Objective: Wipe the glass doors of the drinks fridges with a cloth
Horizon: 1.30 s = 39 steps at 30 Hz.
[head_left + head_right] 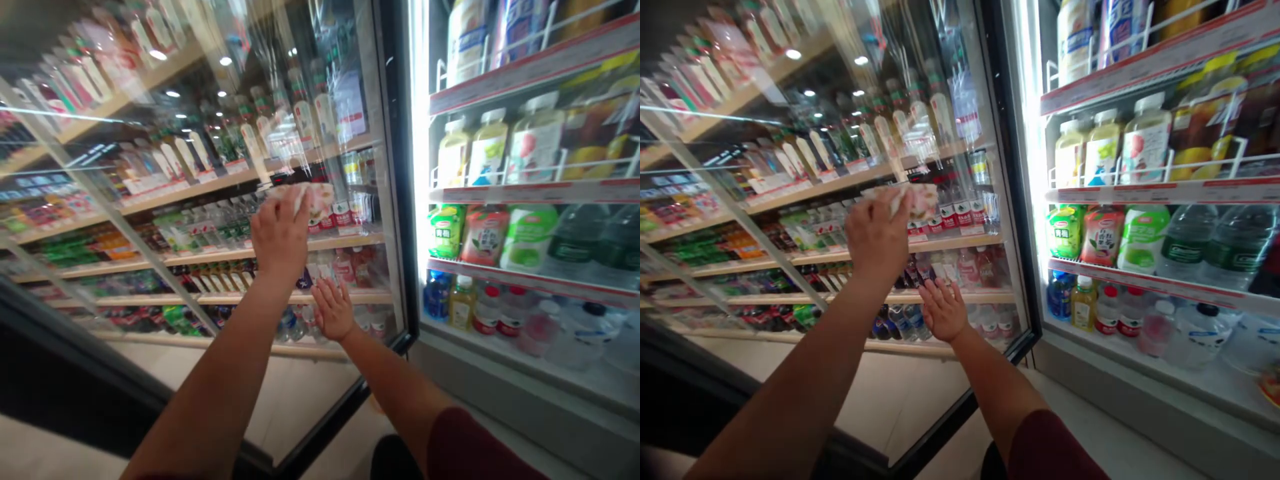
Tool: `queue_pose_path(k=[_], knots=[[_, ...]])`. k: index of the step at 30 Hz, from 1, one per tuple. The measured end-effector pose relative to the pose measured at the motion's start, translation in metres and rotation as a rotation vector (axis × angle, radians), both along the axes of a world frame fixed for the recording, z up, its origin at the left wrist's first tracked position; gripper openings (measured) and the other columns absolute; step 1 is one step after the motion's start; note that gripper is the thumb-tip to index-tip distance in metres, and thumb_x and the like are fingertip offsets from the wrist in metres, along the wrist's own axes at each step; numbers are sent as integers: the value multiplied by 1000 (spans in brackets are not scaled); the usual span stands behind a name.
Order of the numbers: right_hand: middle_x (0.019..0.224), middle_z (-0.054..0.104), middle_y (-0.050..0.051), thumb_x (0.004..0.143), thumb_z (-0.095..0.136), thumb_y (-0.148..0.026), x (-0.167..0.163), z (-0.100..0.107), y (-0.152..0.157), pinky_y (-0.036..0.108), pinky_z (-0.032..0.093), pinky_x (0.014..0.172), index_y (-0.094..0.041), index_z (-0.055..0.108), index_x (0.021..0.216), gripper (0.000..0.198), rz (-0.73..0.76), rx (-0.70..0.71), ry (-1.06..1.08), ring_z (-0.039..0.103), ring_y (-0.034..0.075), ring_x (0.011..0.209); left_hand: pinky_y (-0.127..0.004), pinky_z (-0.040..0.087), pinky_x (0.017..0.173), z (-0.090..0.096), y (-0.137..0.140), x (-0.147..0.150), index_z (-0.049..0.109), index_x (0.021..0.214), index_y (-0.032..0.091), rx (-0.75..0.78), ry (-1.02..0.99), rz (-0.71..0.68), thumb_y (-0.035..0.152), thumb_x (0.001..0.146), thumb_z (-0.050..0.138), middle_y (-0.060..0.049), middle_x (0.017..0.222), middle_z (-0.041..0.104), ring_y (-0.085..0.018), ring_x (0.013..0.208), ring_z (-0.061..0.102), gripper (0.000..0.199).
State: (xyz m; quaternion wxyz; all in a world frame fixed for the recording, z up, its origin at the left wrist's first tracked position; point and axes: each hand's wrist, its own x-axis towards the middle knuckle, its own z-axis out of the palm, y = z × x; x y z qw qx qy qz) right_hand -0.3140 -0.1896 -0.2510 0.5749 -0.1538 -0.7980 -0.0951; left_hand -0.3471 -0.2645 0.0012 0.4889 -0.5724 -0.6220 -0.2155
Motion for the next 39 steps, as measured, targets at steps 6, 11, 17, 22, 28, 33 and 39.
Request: queue_pose_path(k=[6, 11, 17, 22, 28, 33, 39], knots=[[134, 70, 9, 94, 53, -36, -3, -5, 3, 52, 19, 129, -26, 67, 134, 43, 20, -5, -30, 52, 27, 140, -43, 48, 95, -42, 32, 20, 65, 137, 24, -314, 162, -33, 13, 101, 44, -8, 144, 62, -28, 126, 56, 43], [139, 66, 11, 96, 50, -33, -1, 2, 0, 49, 10, 131, -20, 60, 141, 49, -28, 91, 102, 42, 25, 148, -45, 45, 101, -9, 58, 27, 55, 146, 25, -246, 182, -42, 17, 105, 38, -10, 149, 56, -29, 131, 51, 45], [132, 71, 7, 96, 50, -38, -7, -3, 3, 48, 11, 132, -25, 66, 133, 43, -21, 73, 100, 46, 24, 145, -53, 43, 105, 2, 91, 45, 54, 147, 19, -157, 117, -44, 14, 101, 42, -18, 153, 50, -35, 136, 47, 48], [106, 79, 3, 92, 57, -35, -14, -11, 7, 45, 14, 132, -27, 76, 110, 27, -13, 60, 86, 59, 24, 128, -40, 43, 105, -48, 115, 57, 62, 136, 22, -536, 331, -132, 14, 103, 39, -6, 147, 58, -24, 132, 52, 42], [143, 64, 8, 98, 45, -34, 0, 3, -2, 47, 7, 132, -20, 59, 143, 49, -44, 71, 117, 31, 22, 155, -52, 36, 110, 53, 93, 32, 46, 153, 20, -135, 155, -31, 17, 100, 44, -15, 157, 43, -35, 141, 38, 53], [147, 61, 8, 97, 43, -29, 5, 10, -5, 44, 5, 133, -19, 58, 143, 50, -51, 88, 131, 20, 20, 159, -47, 38, 105, 23, 46, 17, 50, 150, 24, -171, 146, 19, 17, 100, 47, -12, 156, 48, -32, 136, 44, 51], [146, 62, 9, 97, 43, -27, 9, 11, -7, 44, 5, 133, -17, 61, 140, 48, -65, 97, 122, 17, 20, 160, -50, 40, 97, 25, -37, -10, 61, 142, 30, -107, 109, 107, 20, 104, 41, -5, 150, 57, -29, 126, 50, 44]])
